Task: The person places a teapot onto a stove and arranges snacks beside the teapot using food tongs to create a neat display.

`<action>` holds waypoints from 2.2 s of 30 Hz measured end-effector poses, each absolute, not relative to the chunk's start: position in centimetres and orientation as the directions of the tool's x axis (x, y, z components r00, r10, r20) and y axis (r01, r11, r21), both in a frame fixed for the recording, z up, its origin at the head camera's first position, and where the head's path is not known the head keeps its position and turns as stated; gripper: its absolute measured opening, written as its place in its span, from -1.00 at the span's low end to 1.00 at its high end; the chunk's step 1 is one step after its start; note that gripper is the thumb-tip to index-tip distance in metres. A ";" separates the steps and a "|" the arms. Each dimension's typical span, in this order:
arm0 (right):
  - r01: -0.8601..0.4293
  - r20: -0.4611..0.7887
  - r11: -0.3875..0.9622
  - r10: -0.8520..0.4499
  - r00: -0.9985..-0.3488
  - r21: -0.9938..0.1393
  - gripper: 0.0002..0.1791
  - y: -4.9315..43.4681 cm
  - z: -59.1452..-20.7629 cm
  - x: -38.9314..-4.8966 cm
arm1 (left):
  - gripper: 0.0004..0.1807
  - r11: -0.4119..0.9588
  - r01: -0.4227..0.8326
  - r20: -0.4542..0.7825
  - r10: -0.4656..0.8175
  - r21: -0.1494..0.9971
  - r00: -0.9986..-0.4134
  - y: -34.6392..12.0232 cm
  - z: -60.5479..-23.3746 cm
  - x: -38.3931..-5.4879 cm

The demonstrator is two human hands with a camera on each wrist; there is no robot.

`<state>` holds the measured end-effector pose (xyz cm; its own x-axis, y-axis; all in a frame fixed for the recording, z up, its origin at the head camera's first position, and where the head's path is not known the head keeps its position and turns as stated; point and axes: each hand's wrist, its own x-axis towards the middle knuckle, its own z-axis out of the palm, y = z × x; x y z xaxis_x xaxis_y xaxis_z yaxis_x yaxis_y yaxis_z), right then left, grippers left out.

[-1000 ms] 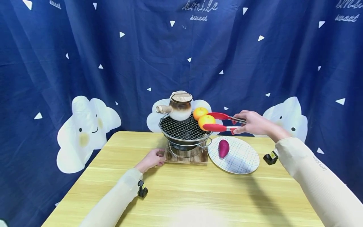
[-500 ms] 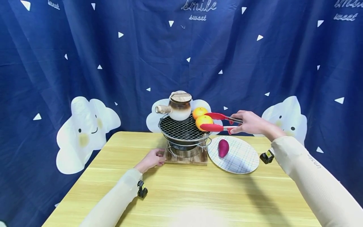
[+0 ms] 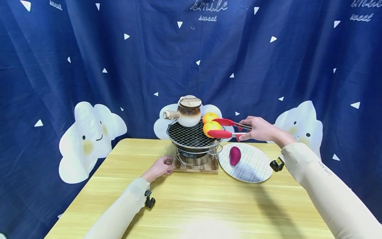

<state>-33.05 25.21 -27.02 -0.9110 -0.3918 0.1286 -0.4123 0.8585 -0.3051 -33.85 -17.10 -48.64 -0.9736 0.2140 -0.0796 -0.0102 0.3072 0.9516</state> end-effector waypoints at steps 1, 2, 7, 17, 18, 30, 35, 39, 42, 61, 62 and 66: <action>-0.413 0.129 0.858 -0.393 -0.911 -0.305 -0.16 25.2 -27.1 -33.1 | -0.39 0.308 -0.012 -0.081 0.213 0.951 -0.974 -17.1 -48.6 -33.8; -0.414 0.129 0.858 -0.394 -0.910 -0.304 -0.15 25.2 -27.1 -33.1 | -0.39 0.309 -0.012 -0.082 0.213 0.951 -0.974 -17.1 -48.6 -33.8; -0.419 0.133 0.858 -0.397 -0.908 -0.298 -0.11 25.1 -27.2 -33.1 | -0.39 0.318 -0.006 -0.080 0.219 0.948 -0.972 -17.0 -48.4 -33.5; -0.403 0.141 0.862 -0.378 -0.915 -0.308 -0.11 25.0 -26.8 -32.5 | -0.37 0.321 -0.005 -0.074 0.204 0.947 -0.976 -16.9 -48.5 -33.5; -0.397 0.144 0.865 -0.370 -0.918 -0.307 -0.11 25.1 -26.8 -32.4 | -0.38 0.319 -0.001 -0.070 0.205 0.948 -0.976 -16.9 -48.5 -33.6; -0.402 0.169 0.858 -0.366 -0.915 -0.318 -0.09 26.9 -26.6 -31.3 | -0.39 0.324 0.006 -0.065 0.206 0.946 -0.976 -16.8 -48.3 -33.7; -0.396 0.170 0.853 -0.359 -0.918 -0.340 -0.08 28.0 -27.0 -30.6 | -0.38 0.334 0.006 -0.067 0.206 0.943 -0.976 -16.8 -48.4 -33.6; -0.374 0.160 0.849 -0.338 -0.927 -0.374 -0.11 28.8 -27.0 -30.1 | -0.38 0.330 -0.003 -0.073 0.201 0.944 -0.977 -16.8 -48.3 -33.4; -0.356 0.150 0.849 -0.322 -0.935 -0.391 -0.12 29.4 -27.2 -29.8 | -0.38 0.329 -0.005 -0.073 0.194 0.944 -0.978 -16.8 -48.3 -33.4; -0.367 0.161 0.877 -0.332 -0.929 -0.311 -0.02 33.1 -29.7 -28.5 | -0.39 0.339 0.015 -0.062 0.215 0.941 -0.975 -17.0 -48.8 -33.6; -0.365 0.157 0.879 -0.332 -0.930 -0.306 -0.01 33.2 -29.8 -28.5 | -0.39 0.336 0.012 -0.064 0.214 0.942 -0.975 -17.0 -48.9 -33.6; -0.343 0.140 0.889 -0.315 -0.939 -0.302 0.04 33.6 -30.2 -28.4 | -0.39 0.328 0.013 -0.064 0.221 0.945 -0.973 -17.0 -48.9 -33.8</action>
